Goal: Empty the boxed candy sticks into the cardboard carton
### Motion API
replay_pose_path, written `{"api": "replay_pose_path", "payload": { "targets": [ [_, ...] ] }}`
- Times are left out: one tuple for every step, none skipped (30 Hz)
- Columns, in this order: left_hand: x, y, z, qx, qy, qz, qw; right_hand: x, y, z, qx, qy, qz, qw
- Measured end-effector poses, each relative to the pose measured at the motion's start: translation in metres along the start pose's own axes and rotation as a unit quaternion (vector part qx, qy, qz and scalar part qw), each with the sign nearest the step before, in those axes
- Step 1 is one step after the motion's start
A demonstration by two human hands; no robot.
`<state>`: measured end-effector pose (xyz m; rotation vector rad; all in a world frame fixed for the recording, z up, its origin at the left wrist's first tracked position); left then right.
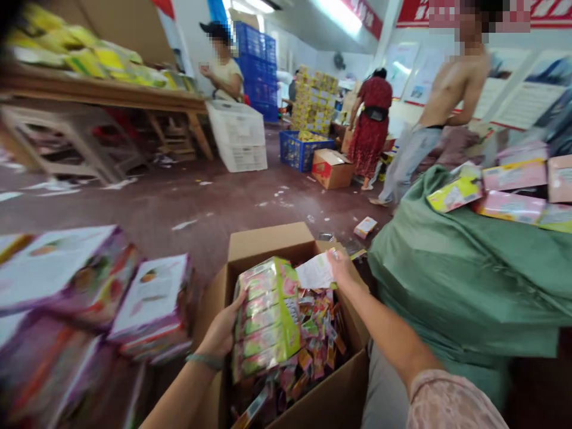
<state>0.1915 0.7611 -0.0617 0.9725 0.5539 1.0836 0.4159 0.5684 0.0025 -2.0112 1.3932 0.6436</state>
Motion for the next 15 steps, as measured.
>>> {"api": "replay_pose_path", "payload": {
  "targets": [
    [0.003,0.000,-0.001,-0.003,0.011,-0.011,1.000,-0.003,0.006,-0.003,-0.010,-0.047,0.008,0.999],
    [0.006,0.001,-0.001,-0.011,0.021,-0.016,1.000,-0.005,0.014,-0.004,-0.036,-0.117,0.025,0.992],
    [0.007,0.003,0.000,-0.022,0.028,-0.020,0.999,-0.007,0.024,-0.004,-0.080,-0.200,0.051,0.975],
    [0.008,0.006,0.000,-0.033,0.034,-0.025,0.999,-0.010,0.036,-0.002,-0.131,-0.287,0.079,0.946],
    [0.008,0.008,0.001,-0.041,0.041,-0.034,0.998,-0.013,0.050,0.001,-0.179,-0.366,0.106,0.907],
    [0.007,0.011,0.002,-0.052,0.047,-0.046,0.997,-0.016,0.064,0.006,-0.214,-0.427,0.126,0.869],
    [0.005,0.013,0.003,-0.063,0.053,-0.060,0.995,-0.020,0.077,0.011,-0.234,-0.468,0.131,0.842],
    [0.003,0.014,0.004,-0.076,0.059,-0.074,0.993,-0.025,0.089,0.017,-0.244,-0.497,0.121,0.824],
    [0.001,0.016,0.006,-0.087,0.064,-0.086,0.990,-0.030,0.099,0.024,-0.249,-0.516,0.099,0.814],
    [-0.001,0.017,0.007,-0.095,0.069,-0.095,0.989,-0.037,0.107,0.032,-0.254,-0.524,0.072,0.809],
    [-0.003,0.017,0.009,-0.100,0.072,-0.099,0.987,-0.044,0.113,0.039,-0.264,-0.526,0.050,0.807],
    [-0.004,0.018,0.010,-0.106,0.074,-0.100,0.987,-0.052,0.116,0.045,-0.271,-0.529,0.039,0.803],
    [-0.004,0.018,0.011,-0.110,0.076,-0.097,0.986,-0.060,0.118,0.050,-0.278,-0.530,0.032,0.801],
    [-0.004,0.019,0.012,-0.114,0.077,-0.090,0.986,-0.069,0.118,0.055,-0.284,-0.527,0.031,0.801],
    [-0.003,0.019,0.013,-0.118,0.076,-0.079,0.987,-0.077,0.117,0.059,-0.289,-0.520,0.033,0.803]
  ]
}}
Point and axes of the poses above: each hand's wrist, its own y-axis away from the middle knuckle, its own z-axis out of the palm, x = y × z, the point moved 2 cm from there along -y, towards the middle knuckle, and after that the axes turned 13 degrees about -z, right-handed, at the moved point
